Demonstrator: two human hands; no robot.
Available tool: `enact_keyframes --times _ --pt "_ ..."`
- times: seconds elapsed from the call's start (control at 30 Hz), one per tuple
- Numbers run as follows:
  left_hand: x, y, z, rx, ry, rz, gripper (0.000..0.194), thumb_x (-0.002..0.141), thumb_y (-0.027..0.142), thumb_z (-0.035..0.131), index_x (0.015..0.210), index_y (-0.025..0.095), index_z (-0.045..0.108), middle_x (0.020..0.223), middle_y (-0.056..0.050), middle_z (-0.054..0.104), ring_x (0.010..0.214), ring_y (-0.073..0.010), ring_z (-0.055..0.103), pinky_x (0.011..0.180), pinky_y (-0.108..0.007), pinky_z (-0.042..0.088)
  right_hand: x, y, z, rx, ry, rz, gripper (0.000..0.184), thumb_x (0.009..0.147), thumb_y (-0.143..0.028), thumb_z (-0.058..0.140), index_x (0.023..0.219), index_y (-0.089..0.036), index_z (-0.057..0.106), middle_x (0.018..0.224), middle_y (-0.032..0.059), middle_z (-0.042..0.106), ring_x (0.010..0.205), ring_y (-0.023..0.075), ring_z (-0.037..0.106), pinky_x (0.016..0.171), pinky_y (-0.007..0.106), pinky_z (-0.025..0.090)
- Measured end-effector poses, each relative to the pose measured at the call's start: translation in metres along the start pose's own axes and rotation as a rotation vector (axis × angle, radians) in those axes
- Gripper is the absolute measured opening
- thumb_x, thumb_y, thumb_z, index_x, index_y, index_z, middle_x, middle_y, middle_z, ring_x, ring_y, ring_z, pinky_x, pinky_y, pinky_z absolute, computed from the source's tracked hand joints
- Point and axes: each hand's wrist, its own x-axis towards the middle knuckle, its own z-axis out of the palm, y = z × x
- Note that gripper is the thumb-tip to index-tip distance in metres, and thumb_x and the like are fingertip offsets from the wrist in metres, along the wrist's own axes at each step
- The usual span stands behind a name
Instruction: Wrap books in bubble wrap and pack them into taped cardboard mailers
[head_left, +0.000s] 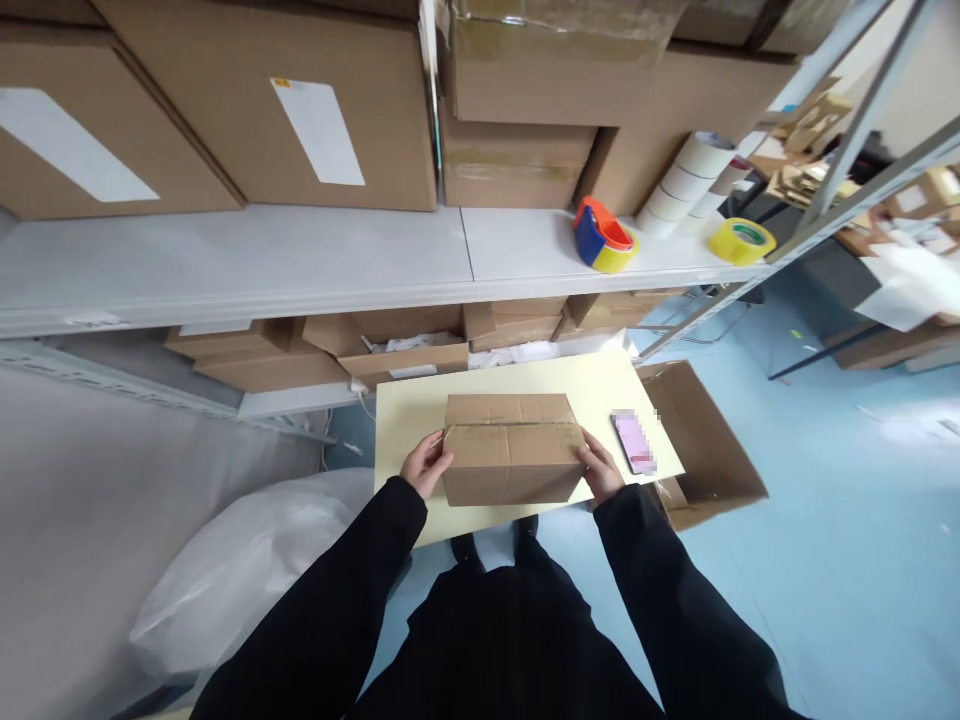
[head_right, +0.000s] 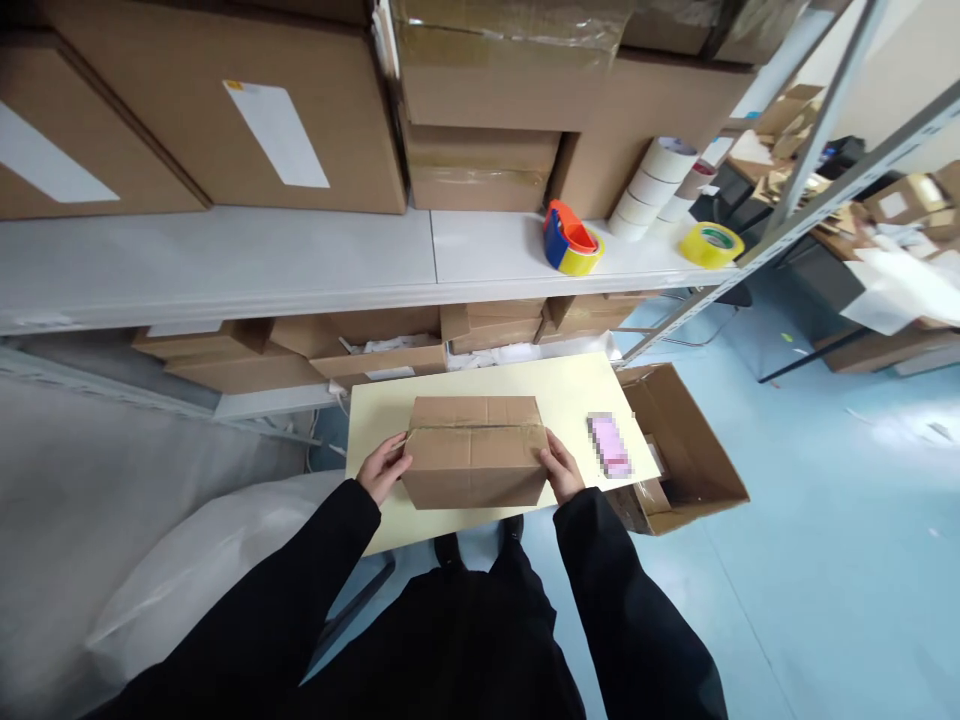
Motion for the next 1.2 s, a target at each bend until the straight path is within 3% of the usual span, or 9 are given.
enact_keyframes --times 0.13,0.27,0.53,0.67,0.77,0.83,0.97,1.07,1.2 --pt "-0.007 -0.014 0.002 0.031 -0.024 0.081 0.092 0.058 0.054 0.065 0.131 0.007 0.032 0.131 -0.020 0.042 0.122 -0.0285 0.039 0.101 -0.037 0.034 -0.028 0.011 -0.004 -0.035 0.021 0.087 0.065 0.065 -0.048 0.063 0.126 -0.033 0.044 0.125 0.0001 0.051 0.116 0.0267 0.044 0.096 0.045 0.036" --pt "-0.008 -0.022 0.008 0.046 -0.090 0.052 0.095 0.059 0.047 0.066 0.133 0.002 0.027 0.133 -0.022 0.038 0.122 -0.0282 0.038 0.102 -0.034 0.033 -0.040 0.016 -0.012 0.026 -0.017 0.113 0.071 0.065 -0.043 0.065 0.130 -0.035 0.038 0.124 -0.0007 0.052 0.113 0.0237 0.048 0.094 0.042 0.037" --pt "-0.020 -0.049 0.048 0.080 -0.068 -0.019 0.086 0.056 0.030 0.068 0.130 0.006 0.030 0.131 -0.021 0.042 0.120 -0.0284 0.041 0.100 -0.038 0.035 -0.026 0.020 -0.055 0.036 -0.003 0.165 0.075 0.058 -0.040 0.069 0.128 -0.032 0.042 0.121 0.0010 0.055 0.109 0.0235 0.051 0.091 0.040 0.039" --pt "-0.018 -0.057 0.063 0.130 0.051 -0.005 0.074 0.066 0.025 0.060 0.131 0.008 0.029 0.134 -0.018 0.039 0.123 -0.0241 0.037 0.103 -0.034 0.031 -0.016 0.018 -0.067 -0.064 -0.018 0.141 0.075 0.061 -0.044 0.067 0.130 -0.030 0.039 0.117 0.0035 0.058 0.109 0.0263 0.050 0.088 0.043 0.040" --pt "-0.016 -0.050 0.069 0.244 0.177 -0.058 0.063 0.071 0.024 0.058 0.128 0.012 0.037 0.137 -0.015 0.036 0.125 -0.0227 0.035 0.103 -0.033 0.030 -0.011 0.018 -0.070 -0.151 -0.013 0.137 0.074 0.064 -0.046 0.064 0.131 -0.031 0.037 0.120 0.0033 0.055 0.111 0.0278 0.048 0.085 0.045 0.042" --pt "-0.019 -0.039 0.072 0.276 0.231 -0.169 0.059 0.073 0.028 0.059 0.128 0.017 0.039 0.135 -0.014 0.039 0.121 -0.0252 0.041 0.097 -0.039 0.038 -0.009 0.020 -0.073 -0.138 -0.075 0.135 0.073 0.065 -0.046 0.063 0.132 -0.033 0.035 0.125 0.0007 0.051 0.111 0.0263 0.048 0.086 0.043 0.042" --pt "-0.029 -0.017 0.084 0.272 0.235 -0.325 0.076 0.070 0.024 0.066 0.135 0.024 0.026 0.126 -0.016 0.049 0.108 -0.0263 0.053 0.081 -0.042 0.049 -0.007 0.025 -0.082 -0.099 -0.290 0.147 0.083 0.066 -0.045 0.064 0.137 -0.035 0.021 0.127 0.0004 0.050 0.109 0.0235 0.050 0.088 0.043 0.042" --pt "-0.033 -0.007 0.094 0.289 0.244 -0.297 0.084 0.067 0.015 0.069 0.137 0.018 0.022 0.123 -0.018 0.052 0.106 -0.0245 0.055 0.083 -0.038 0.049 -0.004 0.027 -0.088 -0.093 -0.350 0.071 0.096 0.060 -0.038 0.070 0.139 -0.029 0.016 0.129 0.0048 0.047 0.115 0.0237 0.046 0.094 0.043 0.037" --pt "-0.034 0.003 0.099 0.319 0.258 -0.209 0.083 0.061 0.015 0.074 0.133 0.014 0.031 0.115 -0.017 0.058 0.102 -0.0242 0.057 0.085 -0.035 0.049 -0.001 0.027 -0.089 -0.045 -0.328 0.025 0.097 0.059 -0.035 0.072 0.139 -0.027 0.017 0.133 0.0057 0.043 0.120 0.0236 0.040 0.100 0.044 0.030"
